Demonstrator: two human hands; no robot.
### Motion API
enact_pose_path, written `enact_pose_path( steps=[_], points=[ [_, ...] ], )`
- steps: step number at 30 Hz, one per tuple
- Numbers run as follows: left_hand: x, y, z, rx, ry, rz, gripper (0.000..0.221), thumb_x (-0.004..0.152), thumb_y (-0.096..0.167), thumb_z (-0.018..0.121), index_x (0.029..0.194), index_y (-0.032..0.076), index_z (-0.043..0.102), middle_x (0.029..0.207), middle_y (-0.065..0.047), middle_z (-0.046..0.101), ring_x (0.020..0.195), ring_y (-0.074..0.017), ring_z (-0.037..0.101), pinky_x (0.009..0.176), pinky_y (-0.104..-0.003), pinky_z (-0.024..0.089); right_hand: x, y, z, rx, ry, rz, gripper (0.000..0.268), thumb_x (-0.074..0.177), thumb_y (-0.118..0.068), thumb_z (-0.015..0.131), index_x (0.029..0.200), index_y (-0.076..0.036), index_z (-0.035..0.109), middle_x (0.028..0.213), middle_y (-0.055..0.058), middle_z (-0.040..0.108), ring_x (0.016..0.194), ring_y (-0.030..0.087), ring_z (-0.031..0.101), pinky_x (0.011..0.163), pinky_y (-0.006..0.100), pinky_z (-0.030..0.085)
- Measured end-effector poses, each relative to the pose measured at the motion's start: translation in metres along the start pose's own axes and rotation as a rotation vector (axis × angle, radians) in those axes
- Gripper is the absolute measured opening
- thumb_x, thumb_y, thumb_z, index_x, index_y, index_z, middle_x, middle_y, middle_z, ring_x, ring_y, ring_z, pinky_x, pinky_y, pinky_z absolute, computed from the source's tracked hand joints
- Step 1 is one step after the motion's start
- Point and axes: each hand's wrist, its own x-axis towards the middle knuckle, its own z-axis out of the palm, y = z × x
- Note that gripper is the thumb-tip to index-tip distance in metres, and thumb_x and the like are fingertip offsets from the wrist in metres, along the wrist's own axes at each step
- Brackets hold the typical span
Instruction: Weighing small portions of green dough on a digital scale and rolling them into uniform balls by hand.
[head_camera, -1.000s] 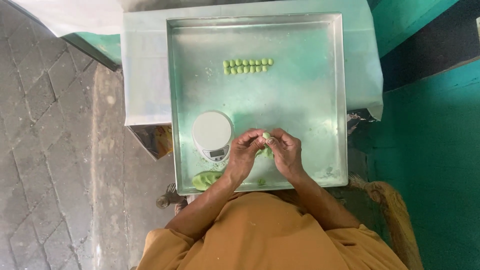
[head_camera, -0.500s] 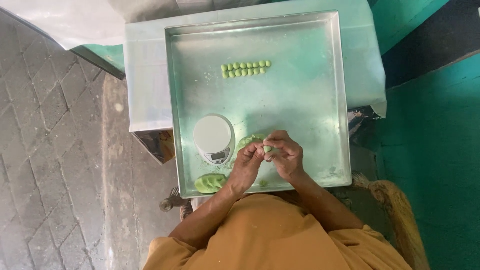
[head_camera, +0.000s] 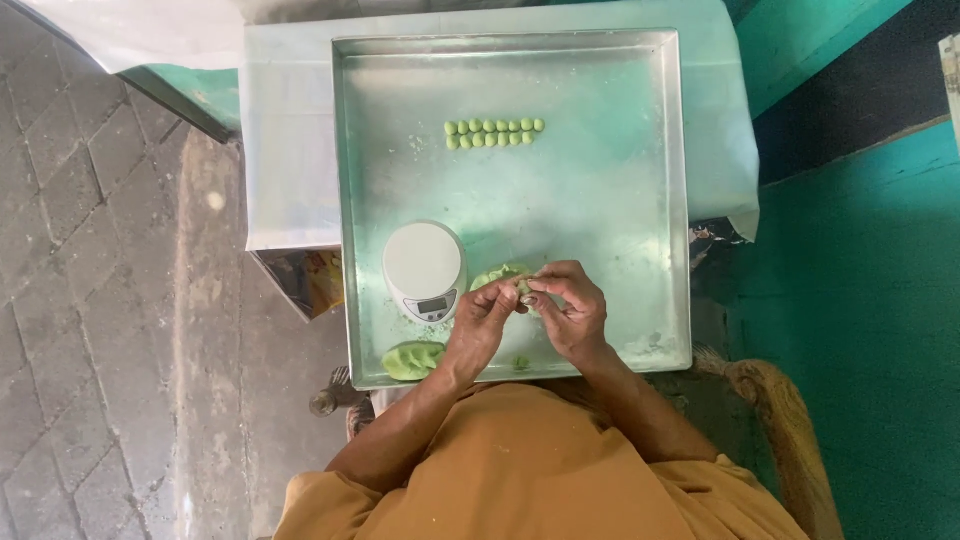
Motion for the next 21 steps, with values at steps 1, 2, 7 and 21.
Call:
enact_pose_path(
  steps=[1,2,7,21],
  points=[
    [0.003,-0.014,-0.006,0.009,0.010,0.022,0.028,0.104,0.021,0.065,0.096,-0.003,0.077,0.081,-0.012,0.073,0.081,-0.0149,0.063,0.085,-0.038,0.059,0.000,0.001,0.002,0.021,-0.003,0.025,0.017,0.085,-0.002,0.083,0.100,0.004,0.076,0.098,0.019,0.068,0.093,0.035,0.071,0.078,0.043,0.059],
    [0.004,-0.029,-0.012,0.017,0.023,0.043,0.020,0.101,0.016,0.070,0.097,-0.003,0.076,0.082,-0.010,0.073,0.083,-0.0124,0.063,0.085,-0.036,0.059,-0.001,0.001,0.004,0.043,-0.008,0.052,0.017,0.086,-0.002,0.082,0.101,0.004,0.076,0.098,0.019,0.068,0.093,0.036,0.071,0.077,0.043,0.059],
    [0.008,-0.017,-0.014,-0.022,-0.024,-0.001,0.029,0.105,0.022,0.064,0.083,0.005,0.072,0.072,-0.005,0.066,0.072,-0.0091,0.056,0.075,-0.029,0.054,-0.002,-0.005,0.017,0.239,-0.077,0.119,0.026,0.092,-0.006,0.076,0.111,0.009,0.068,0.111,0.025,0.065,0.089,0.028,0.071,0.069,0.040,0.061],
    [0.008,-0.020,-0.019,-0.175,-0.009,0.010,0.017,0.099,0.011,0.074,0.088,-0.002,0.073,0.074,-0.009,0.066,0.070,-0.0115,0.059,0.070,-0.028,0.055,-0.001,-0.003,0.019,0.114,-0.092,0.144,0.037,0.108,-0.024,0.054,0.114,0.006,0.074,0.111,0.023,0.067,0.098,0.030,0.072,0.072,0.039,0.058]
  ],
)
